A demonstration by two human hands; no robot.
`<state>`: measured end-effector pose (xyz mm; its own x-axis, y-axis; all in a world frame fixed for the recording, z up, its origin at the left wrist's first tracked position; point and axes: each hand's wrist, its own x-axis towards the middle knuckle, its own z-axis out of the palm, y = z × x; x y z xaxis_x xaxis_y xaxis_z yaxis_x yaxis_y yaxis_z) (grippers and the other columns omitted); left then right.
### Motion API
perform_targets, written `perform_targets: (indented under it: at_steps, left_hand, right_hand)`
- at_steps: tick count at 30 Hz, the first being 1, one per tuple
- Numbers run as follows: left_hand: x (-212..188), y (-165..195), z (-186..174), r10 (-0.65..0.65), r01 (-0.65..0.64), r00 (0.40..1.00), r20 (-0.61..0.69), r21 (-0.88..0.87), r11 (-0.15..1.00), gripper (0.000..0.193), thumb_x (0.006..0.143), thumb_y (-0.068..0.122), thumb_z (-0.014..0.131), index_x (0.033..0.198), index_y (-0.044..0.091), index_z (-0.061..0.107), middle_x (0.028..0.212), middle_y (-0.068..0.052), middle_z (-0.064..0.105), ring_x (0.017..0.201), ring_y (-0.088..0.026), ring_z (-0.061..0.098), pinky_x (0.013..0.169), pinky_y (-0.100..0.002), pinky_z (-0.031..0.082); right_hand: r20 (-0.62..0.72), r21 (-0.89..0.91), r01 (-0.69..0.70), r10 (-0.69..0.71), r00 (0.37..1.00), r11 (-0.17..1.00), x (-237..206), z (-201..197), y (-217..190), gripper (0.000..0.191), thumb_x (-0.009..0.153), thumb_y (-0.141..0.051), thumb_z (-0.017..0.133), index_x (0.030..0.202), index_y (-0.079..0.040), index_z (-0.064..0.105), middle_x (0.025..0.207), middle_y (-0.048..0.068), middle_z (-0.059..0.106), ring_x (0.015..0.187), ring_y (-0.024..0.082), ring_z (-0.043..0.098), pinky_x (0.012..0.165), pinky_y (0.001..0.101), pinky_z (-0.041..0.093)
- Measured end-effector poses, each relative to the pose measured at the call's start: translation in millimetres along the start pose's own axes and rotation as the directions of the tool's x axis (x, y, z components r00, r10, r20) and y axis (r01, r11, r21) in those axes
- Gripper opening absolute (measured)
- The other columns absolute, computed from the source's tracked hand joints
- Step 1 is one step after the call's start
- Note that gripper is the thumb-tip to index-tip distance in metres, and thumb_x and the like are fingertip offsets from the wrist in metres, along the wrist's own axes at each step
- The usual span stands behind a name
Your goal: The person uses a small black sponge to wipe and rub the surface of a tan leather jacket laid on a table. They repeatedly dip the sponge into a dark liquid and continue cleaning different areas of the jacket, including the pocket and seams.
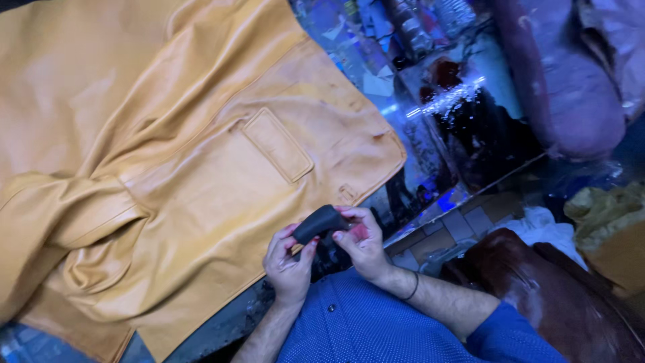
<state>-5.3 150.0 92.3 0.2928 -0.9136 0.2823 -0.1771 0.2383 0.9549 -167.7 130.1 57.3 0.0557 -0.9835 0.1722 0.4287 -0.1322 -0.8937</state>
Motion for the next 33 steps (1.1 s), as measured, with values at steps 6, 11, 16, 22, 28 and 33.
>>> perform_targets:
  at_steps: [6, 11, 16, 22, 28, 33]
  left_hand:
    - [-0.6, 1.7, -3.5, 0.009, -0.008, 1.0, 0.006, -0.058, 0.998, 0.02, 0.082, -0.007, 0.082, 0.096, -0.003, 0.067, 0.119, -0.017, 0.069, 0.114, -0.025, 0.07, 0.1, -0.035, 0.056]
    - [-2.9, -2.1, -4.6, -0.056, 0.07, 0.996, 0.064, -0.238, 0.969, 0.034, 0.081, -0.005, 0.082, 0.109, -0.003, 0.063, 0.129, -0.015, 0.065, 0.122, -0.024, 0.064, 0.105, -0.036, 0.054]
    - [4.0, -7.4, -5.9, -0.228, 0.225, 0.973, 0.017, -0.25, 0.942, 0.032, 0.081, -0.004, 0.086, 0.101, 0.002, 0.061, 0.116, -0.012, 0.071, 0.108, -0.017, 0.068, 0.097, -0.032, 0.058]
    - [14.1, -2.7, -8.0, -0.13, 0.124, 0.992, 0.003, -0.313, 0.941, 0.031, 0.083, -0.006, 0.085, 0.095, 0.004, 0.058, 0.111, -0.009, 0.069, 0.105, -0.015, 0.066, 0.097, -0.03, 0.056]
    - [16.5, -7.1, -8.7, 0.156, -0.156, 0.986, -0.054, -0.001, 0.988, 0.036, 0.081, 0.0, 0.089, 0.09, 0.007, 0.054, 0.102, -0.011, 0.067, 0.097, -0.025, 0.068, 0.086, -0.036, 0.056]
    - [7.9, -11.7, 5.4, 0.226, -0.226, 0.974, 0.003, 0.071, 0.972, 0.038, 0.075, 0.002, 0.09, 0.091, 0.009, 0.055, 0.102, -0.012, 0.064, 0.093, -0.028, 0.067, 0.078, -0.036, 0.055]
  right_hand:
    - [-0.005, 0.084, -0.019, 0.019, 1.0, 0.996, -2.1, -0.9, 13.1, 0.031, 0.095, 0.002, 0.071, 0.122, -0.004, 0.057, 0.138, 0.012, 0.057, 0.127, 0.019, 0.059, 0.107, 0.0331, 0.05]
    - [-0.026, 0.078, -0.038, 0.04, 0.999, 0.996, 1.0, -7.9, 34.0, 0.022, 0.093, 0.01, 0.072, 0.112, 0.001, 0.065, 0.124, 0.012, 0.064, 0.116, 0.018, 0.062, 0.102, 0.032, 0.05]
    - [-0.062, 0.094, -0.071, 0.077, 0.995, 0.993, 10.5, -1.7, 44.1, 0.025, 0.091, 0.01, 0.07, 0.114, 0.002, 0.065, 0.119, 0.01, 0.067, 0.111, 0.017, 0.064, 0.101, 0.0314, 0.051]
    - [-0.048, 0.408, -0.322, 0.372, 0.927, 0.855, 22.7, 21.3, 24.7, 0.042, 0.095, 0.001, 0.063, 0.135, -0.007, 0.057, 0.119, 0.01, 0.066, 0.103, 0.016, 0.063, 0.089, 0.0297, 0.05]
    - [0.183, 0.639, -0.492, 0.505, 0.843, 0.591, 29.5, 27.1, 15.1, 0.042, 0.09, -0.012, 0.071, 0.129, -0.003, 0.057, 0.12, 0.007, 0.066, 0.106, 0.017, 0.061, 0.094, 0.0326, 0.048]
    - [0.222, 0.661, -0.561, 0.585, 0.78, 0.498, 13.8, 12.1, 17.0, 0.031, 0.091, -0.007, 0.067, 0.12, -0.002, 0.059, 0.119, 0.013, 0.067, 0.109, 0.02, 0.064, 0.101, 0.0346, 0.05]
